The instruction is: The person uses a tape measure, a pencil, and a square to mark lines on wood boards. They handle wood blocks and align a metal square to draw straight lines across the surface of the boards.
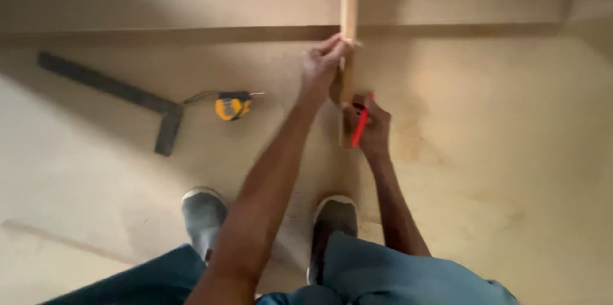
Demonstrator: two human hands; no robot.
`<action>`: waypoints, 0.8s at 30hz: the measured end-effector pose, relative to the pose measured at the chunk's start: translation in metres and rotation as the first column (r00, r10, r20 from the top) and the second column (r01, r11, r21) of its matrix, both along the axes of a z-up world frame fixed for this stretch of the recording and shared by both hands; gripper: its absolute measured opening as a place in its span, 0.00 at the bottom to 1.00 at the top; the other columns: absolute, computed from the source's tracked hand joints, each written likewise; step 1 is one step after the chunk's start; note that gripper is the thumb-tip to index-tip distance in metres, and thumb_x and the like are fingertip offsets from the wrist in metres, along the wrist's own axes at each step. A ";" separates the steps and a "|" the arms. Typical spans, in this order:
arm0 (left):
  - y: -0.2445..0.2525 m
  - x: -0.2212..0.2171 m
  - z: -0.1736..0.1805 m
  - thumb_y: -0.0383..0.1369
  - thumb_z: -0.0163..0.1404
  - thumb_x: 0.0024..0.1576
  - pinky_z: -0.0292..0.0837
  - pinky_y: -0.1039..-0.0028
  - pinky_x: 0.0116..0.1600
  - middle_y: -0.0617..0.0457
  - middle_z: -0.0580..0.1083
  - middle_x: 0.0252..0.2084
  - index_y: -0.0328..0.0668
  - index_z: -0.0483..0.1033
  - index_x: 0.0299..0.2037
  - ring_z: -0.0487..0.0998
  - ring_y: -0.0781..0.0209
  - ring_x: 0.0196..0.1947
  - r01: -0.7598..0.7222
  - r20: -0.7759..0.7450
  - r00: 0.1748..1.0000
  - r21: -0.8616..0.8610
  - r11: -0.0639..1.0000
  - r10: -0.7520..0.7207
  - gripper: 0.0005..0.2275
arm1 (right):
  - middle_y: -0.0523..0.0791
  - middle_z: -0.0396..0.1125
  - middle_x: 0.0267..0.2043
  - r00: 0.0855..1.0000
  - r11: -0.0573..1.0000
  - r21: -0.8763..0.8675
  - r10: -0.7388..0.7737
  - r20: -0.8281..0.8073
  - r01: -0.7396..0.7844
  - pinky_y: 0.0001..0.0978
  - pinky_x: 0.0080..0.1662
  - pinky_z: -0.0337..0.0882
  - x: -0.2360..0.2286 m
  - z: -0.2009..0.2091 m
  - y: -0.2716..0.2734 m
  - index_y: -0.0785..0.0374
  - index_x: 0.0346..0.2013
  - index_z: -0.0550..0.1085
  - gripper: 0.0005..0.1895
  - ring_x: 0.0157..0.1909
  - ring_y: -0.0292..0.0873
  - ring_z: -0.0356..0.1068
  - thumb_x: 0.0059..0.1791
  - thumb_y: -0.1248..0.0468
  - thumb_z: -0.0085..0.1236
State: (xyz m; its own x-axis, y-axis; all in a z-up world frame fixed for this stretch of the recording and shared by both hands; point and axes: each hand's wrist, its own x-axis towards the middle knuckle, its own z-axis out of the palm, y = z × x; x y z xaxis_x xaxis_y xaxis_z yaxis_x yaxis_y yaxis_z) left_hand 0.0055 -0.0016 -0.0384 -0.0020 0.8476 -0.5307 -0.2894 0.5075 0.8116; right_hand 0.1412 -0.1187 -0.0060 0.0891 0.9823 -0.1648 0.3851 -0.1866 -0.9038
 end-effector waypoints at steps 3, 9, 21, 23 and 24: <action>0.000 0.004 -0.002 0.35 0.57 0.56 0.77 0.77 0.38 0.54 0.82 0.37 0.34 0.82 0.53 0.79 0.70 0.33 -0.090 0.047 0.995 -0.018 0.996 0.091 0.17 | 0.43 0.68 0.32 0.952 0.999 -0.011 -0.032 -0.305 0.030 0.27 0.37 0.69 -0.003 -0.002 -0.003 0.72 0.41 0.74 0.08 0.34 0.35 0.66 0.54 0.69 0.63; 0.002 0.001 0.004 0.35 0.62 0.54 0.77 0.77 0.41 0.53 0.82 0.39 0.32 0.82 0.52 0.80 0.70 0.36 -0.126 0.030 0.991 -0.067 0.990 0.128 0.18 | 0.42 0.67 0.32 0.985 0.999 -0.051 -0.023 -0.172 0.014 0.24 0.37 0.68 -0.009 0.013 0.001 0.73 0.41 0.74 0.08 0.32 0.31 0.66 0.54 0.68 0.62; 0.005 0.000 -0.001 0.36 0.59 0.56 0.77 0.76 0.34 0.56 0.82 0.36 0.41 0.84 0.51 0.79 0.71 0.31 -0.077 0.064 0.994 -0.093 0.993 0.083 0.15 | 0.41 0.69 0.35 0.994 1.000 0.003 -0.014 -0.111 0.014 0.24 0.41 0.70 -0.007 0.009 0.001 0.70 0.42 0.75 0.11 0.37 0.31 0.67 0.53 0.64 0.65; 0.004 0.000 -0.006 0.39 0.55 0.59 0.71 0.78 0.30 0.58 0.82 0.34 0.46 0.86 0.49 0.76 0.72 0.27 0.029 -0.037 0.999 -0.069 0.997 -0.031 0.13 | 0.41 0.71 0.33 0.999 1.000 0.011 0.003 0.037 -0.004 0.25 0.40 0.71 -0.005 0.007 0.001 0.69 0.41 0.75 0.11 0.35 0.31 0.68 0.52 0.64 0.65; 0.004 -0.001 -0.007 0.39 0.55 0.60 0.71 0.79 0.30 0.58 0.82 0.35 0.47 0.87 0.48 0.76 0.72 0.28 0.022 -0.029 0.999 -0.069 0.997 -0.024 0.12 | 0.42 0.69 0.32 1.000 0.999 -0.030 -0.017 -0.005 0.017 0.26 0.39 0.71 -0.005 0.005 0.000 0.68 0.41 0.75 0.10 0.34 0.31 0.67 0.52 0.64 0.65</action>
